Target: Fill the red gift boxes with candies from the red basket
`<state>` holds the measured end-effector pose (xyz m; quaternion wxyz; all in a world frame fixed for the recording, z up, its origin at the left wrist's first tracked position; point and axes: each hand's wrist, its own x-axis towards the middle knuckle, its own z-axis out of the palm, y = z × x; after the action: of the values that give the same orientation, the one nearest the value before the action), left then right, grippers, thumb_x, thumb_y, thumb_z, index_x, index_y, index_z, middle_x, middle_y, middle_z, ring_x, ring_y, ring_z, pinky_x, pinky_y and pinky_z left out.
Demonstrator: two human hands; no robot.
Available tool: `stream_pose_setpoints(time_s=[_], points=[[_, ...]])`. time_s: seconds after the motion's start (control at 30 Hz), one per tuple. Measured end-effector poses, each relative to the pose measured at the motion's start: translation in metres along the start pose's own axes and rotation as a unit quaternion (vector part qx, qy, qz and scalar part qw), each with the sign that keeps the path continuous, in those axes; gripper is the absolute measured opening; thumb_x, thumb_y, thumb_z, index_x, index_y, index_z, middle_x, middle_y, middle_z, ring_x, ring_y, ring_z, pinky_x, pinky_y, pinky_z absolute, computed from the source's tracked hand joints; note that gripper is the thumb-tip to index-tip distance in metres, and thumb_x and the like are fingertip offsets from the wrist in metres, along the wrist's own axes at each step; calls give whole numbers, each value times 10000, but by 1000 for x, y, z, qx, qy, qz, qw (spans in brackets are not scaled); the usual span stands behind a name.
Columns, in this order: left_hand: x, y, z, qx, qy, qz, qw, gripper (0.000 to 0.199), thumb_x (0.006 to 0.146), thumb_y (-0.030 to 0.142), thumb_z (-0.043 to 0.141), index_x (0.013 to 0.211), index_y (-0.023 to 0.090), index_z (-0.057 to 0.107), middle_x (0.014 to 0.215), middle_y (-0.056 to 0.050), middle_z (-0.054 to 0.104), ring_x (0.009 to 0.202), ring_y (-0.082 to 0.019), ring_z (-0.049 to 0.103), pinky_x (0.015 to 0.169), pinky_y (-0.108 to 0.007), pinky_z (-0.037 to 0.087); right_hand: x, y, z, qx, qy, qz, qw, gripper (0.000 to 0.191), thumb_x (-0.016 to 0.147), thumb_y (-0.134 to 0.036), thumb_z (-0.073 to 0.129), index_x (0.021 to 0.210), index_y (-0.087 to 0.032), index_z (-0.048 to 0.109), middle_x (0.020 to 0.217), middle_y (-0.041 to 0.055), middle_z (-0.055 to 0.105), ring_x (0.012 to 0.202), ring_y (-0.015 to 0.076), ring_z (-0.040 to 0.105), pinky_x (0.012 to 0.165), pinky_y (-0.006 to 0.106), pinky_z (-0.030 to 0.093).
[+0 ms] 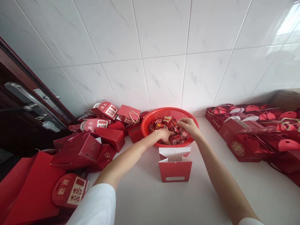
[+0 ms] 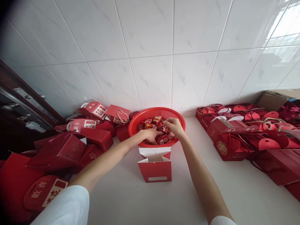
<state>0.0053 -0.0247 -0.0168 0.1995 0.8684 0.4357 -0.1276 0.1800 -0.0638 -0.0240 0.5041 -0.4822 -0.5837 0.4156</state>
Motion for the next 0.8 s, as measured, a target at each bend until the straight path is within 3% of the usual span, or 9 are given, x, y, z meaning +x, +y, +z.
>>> stream_pose_setpoints(time_s=[0.07,0.13,0.3,0.43,0.67,0.8], points=[[0,1,5,-34,8,29,999,706,485,301,864,1174,255,719,1170,-126,730,989,-362,703,837,-372,540,0,0,0,1,0,-1,1000,281,720,-449,723,651,-193,628,665,28,692,489,121,546,484,253,454],[1,0,7,-47,4,39,998,642,503,246,835,1135,254,721,941,-78,760,808,-315,712,726,-347,534,-1,-1,0,1,3,-2,1000,288,715,-455,727,648,-192,628,668,27,695,488,119,543,483,253,452],[7,-5,5,-85,18,50,995,561,453,117,799,996,248,750,688,-14,715,670,-282,684,693,-348,523,-2,-2,0,-1,5,-5,1000,312,703,-472,750,650,-189,629,660,28,697,494,127,553,482,254,457],[6,-17,-1,-151,72,74,983,365,544,137,772,893,242,778,792,-22,757,809,-284,716,792,-347,537,-2,-1,0,0,23,-8,1000,283,725,-453,713,661,-191,628,662,24,685,491,124,548,500,264,463],[0,-30,-10,-295,208,117,925,426,731,226,717,1153,169,733,1284,-119,705,1172,-285,663,1020,-377,496,2,5,-1,6,68,-11,998,235,735,-422,723,767,-194,679,799,50,718,764,195,666,652,287,530],[0,-30,-11,-373,243,150,883,435,721,214,729,1154,170,728,1220,-101,733,1137,-269,667,1027,-408,496,0,2,0,13,34,-8,999,296,764,-466,746,869,-191,716,915,77,756,865,221,705,716,313,570]])
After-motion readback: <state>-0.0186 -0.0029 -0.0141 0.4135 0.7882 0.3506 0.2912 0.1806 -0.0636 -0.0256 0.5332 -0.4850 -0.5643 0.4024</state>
